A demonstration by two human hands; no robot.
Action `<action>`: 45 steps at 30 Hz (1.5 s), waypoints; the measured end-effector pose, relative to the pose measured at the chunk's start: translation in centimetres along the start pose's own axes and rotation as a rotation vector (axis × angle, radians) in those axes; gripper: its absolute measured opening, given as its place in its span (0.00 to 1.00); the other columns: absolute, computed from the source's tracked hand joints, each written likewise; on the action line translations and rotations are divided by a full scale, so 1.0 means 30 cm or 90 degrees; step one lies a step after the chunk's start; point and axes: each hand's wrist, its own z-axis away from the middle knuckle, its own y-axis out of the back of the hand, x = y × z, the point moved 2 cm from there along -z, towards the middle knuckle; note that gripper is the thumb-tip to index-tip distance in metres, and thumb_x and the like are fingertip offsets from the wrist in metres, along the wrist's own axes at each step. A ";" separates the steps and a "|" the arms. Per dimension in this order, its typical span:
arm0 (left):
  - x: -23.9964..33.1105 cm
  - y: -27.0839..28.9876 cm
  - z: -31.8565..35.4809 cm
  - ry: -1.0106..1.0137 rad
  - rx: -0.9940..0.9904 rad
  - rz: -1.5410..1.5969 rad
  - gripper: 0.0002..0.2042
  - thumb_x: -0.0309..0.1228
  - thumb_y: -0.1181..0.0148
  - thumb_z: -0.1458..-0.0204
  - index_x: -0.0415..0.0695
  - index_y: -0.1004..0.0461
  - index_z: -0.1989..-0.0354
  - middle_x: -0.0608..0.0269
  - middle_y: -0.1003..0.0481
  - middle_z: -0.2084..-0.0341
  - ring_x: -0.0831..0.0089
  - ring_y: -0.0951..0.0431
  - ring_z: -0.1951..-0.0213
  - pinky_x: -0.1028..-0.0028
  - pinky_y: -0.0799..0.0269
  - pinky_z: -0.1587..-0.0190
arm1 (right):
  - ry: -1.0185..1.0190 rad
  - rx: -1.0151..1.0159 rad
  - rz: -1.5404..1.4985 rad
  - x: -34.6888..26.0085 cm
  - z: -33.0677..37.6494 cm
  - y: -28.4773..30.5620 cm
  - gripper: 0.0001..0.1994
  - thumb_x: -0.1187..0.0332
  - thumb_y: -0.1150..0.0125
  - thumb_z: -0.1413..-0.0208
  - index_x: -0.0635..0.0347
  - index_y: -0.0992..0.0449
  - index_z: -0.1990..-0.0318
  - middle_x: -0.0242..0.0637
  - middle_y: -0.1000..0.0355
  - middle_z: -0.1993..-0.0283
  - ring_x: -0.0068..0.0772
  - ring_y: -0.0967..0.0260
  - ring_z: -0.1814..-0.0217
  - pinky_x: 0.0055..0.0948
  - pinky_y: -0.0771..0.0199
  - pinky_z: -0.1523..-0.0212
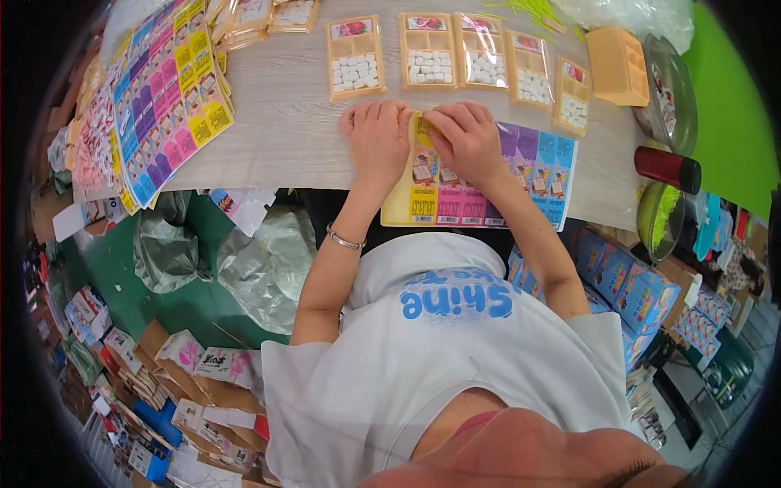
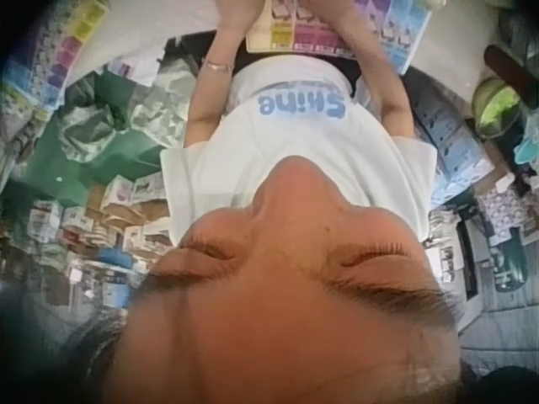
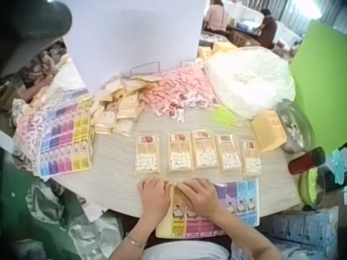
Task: Place white cubes into divided plastic trays and then insert the trays into plastic bags.
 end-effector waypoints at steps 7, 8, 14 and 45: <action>0.026 -0.018 -0.011 -0.007 -0.025 0.030 0.05 0.35 0.40 0.40 0.49 0.24 0.62 0.66 0.22 0.67 0.63 0.26 0.58 0.59 0.41 0.45 | 0.024 -0.060 0.044 0.028 -0.018 0.017 0.07 0.69 0.32 0.50 0.54 0.22 0.64 0.32 0.28 0.64 0.41 0.31 0.60 0.39 0.30 0.55; 0.016 -0.019 0.000 -0.008 -0.030 -0.009 0.05 0.35 0.40 0.40 0.49 0.24 0.62 0.67 0.22 0.67 0.63 0.26 0.58 0.59 0.41 0.46 | 0.030 -0.104 0.040 0.001 -0.029 0.043 0.06 0.69 0.32 0.50 0.55 0.23 0.66 0.34 0.30 0.66 0.43 0.32 0.60 0.40 0.31 0.54; -0.001 0.012 0.021 0.001 -0.052 -0.075 0.07 0.37 0.40 0.42 0.49 0.26 0.61 0.65 0.23 0.68 0.65 0.27 0.59 0.59 0.40 0.47 | 0.018 -0.584 -0.683 -0.147 0.012 0.637 0.08 0.68 0.38 0.48 0.58 0.30 0.74 0.40 0.30 0.71 0.43 0.31 0.65 0.35 0.33 0.66; -0.299 0.170 -0.386 0.433 -0.142 0.206 0.16 0.40 0.29 0.48 0.37 0.17 0.69 0.53 0.19 0.81 0.61 0.19 0.77 0.63 0.28 0.72 | -0.459 -0.056 -0.191 0.183 -0.455 -0.214 0.25 0.64 0.23 0.50 0.62 0.27 0.48 0.31 0.27 0.74 0.19 0.31 0.75 0.24 0.32 0.75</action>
